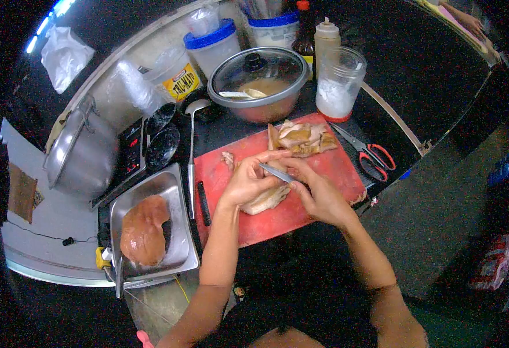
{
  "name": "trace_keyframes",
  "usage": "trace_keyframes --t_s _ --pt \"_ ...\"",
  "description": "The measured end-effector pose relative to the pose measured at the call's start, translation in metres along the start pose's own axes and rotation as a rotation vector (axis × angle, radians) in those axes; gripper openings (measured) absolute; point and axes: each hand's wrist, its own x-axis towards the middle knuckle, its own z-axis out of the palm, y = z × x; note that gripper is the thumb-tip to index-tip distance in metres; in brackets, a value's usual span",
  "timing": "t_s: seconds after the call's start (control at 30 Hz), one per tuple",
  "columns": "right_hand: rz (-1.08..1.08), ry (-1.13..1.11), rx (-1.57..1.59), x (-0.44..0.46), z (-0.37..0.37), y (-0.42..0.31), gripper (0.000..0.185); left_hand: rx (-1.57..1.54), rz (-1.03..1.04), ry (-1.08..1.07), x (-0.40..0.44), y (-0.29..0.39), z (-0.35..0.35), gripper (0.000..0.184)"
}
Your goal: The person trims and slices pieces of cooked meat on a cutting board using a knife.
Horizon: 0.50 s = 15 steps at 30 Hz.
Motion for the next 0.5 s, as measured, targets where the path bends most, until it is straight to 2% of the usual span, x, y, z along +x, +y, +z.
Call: trace_keyframes --t_s 0.17,0.27,0.37,0.5 --pt "0.077 -0.040 -0.227 0.0026 -0.0038 -0.0028 0.037 -0.061 0.011 -0.017 0.0004 -0.0007 -0.0008 0.051" --pt "-0.040 0.080 -0.164 -0.0026 -0.0026 0.0015 0.037 -0.095 -0.010 0.007 0.0024 -0.0077 -0.0031 0.052" --pt "-0.021 0.140 -0.058 -0.0014 -0.0087 -0.0060 0.038 -0.116 -0.075 0.034 0.0007 -0.0023 0.0002 0.052" --pt "-0.025 0.009 -0.028 -0.0023 -0.0041 0.0025 0.038 -0.029 -0.012 0.009 0.0020 -0.0004 0.0007 0.054"
